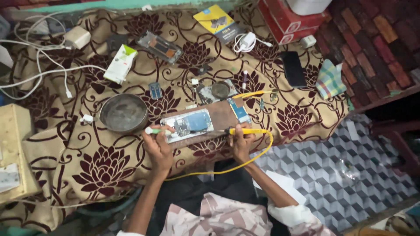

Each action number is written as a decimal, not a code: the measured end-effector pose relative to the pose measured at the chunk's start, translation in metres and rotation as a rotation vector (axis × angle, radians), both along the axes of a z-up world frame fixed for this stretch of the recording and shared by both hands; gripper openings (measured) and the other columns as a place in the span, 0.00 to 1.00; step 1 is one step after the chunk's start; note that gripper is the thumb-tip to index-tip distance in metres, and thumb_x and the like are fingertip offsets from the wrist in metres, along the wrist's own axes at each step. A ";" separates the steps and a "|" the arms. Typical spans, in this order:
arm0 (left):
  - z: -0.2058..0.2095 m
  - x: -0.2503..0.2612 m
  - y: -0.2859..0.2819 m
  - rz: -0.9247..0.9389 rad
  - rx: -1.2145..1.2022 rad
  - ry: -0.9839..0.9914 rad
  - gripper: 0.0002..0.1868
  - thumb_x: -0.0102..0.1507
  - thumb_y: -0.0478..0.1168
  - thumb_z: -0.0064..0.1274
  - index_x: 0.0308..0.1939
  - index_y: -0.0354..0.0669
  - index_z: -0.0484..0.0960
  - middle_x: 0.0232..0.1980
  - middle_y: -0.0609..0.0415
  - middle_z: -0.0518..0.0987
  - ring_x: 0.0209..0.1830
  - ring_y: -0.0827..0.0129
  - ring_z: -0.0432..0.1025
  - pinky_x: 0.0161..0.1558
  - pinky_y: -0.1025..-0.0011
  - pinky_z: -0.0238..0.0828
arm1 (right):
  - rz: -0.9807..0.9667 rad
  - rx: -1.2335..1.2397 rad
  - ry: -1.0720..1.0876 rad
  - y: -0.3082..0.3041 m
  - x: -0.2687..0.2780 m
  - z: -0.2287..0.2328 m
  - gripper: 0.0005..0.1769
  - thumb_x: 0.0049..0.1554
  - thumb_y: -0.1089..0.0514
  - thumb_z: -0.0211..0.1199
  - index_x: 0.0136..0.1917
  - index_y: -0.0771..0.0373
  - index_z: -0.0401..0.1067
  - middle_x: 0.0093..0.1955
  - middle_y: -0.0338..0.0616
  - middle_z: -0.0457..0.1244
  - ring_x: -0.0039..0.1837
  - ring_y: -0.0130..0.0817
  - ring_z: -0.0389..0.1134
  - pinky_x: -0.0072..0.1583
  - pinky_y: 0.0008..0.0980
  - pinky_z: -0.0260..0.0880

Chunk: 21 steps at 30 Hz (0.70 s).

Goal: The person uses a soldering iron and a small tube to work on a disassembled mobile phone motherboard placed on a wooden board. They repeatedly apply the soldering iron to various points on the circuit board while holding the tube in the other hand.

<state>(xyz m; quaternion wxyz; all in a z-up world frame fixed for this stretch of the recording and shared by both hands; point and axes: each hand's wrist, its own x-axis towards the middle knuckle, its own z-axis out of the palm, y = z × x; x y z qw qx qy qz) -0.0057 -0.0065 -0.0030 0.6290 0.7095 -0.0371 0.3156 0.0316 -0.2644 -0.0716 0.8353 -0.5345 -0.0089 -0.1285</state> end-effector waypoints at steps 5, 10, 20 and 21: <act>0.004 0.000 0.000 0.017 0.034 0.004 0.11 0.76 0.39 0.36 0.53 0.33 0.59 0.40 0.46 0.81 0.37 0.67 0.74 0.45 0.69 0.71 | -0.012 -0.053 -0.009 0.003 0.001 0.000 0.11 0.67 0.58 0.55 0.42 0.61 0.61 0.30 0.39 0.60 0.26 0.21 0.55 0.29 0.23 0.55; 0.011 -0.002 -0.002 0.045 0.042 0.056 0.11 0.75 0.41 0.36 0.51 0.34 0.61 0.39 0.46 0.82 0.32 0.69 0.70 0.39 0.70 0.68 | -0.019 -0.084 -0.016 0.002 0.000 0.008 0.11 0.66 0.59 0.56 0.41 0.62 0.61 0.30 0.39 0.60 0.26 0.20 0.55 0.29 0.22 0.54; 0.009 -0.004 -0.001 0.008 -0.005 0.065 0.15 0.77 0.47 0.36 0.52 0.36 0.61 0.39 0.50 0.81 0.31 0.75 0.67 0.37 0.74 0.65 | -0.093 -0.370 -0.068 0.006 -0.010 0.035 0.13 0.65 0.58 0.57 0.39 0.63 0.63 0.28 0.36 0.59 0.27 0.19 0.56 0.31 0.24 0.54; 0.008 -0.004 0.000 -0.003 -0.012 0.059 0.16 0.78 0.47 0.36 0.53 0.35 0.61 0.40 0.49 0.80 0.32 0.75 0.67 0.38 0.74 0.64 | -0.152 -0.519 -0.167 0.006 -0.012 0.040 0.13 0.66 0.58 0.58 0.40 0.63 0.64 0.30 0.37 0.60 0.31 0.21 0.57 0.34 0.27 0.56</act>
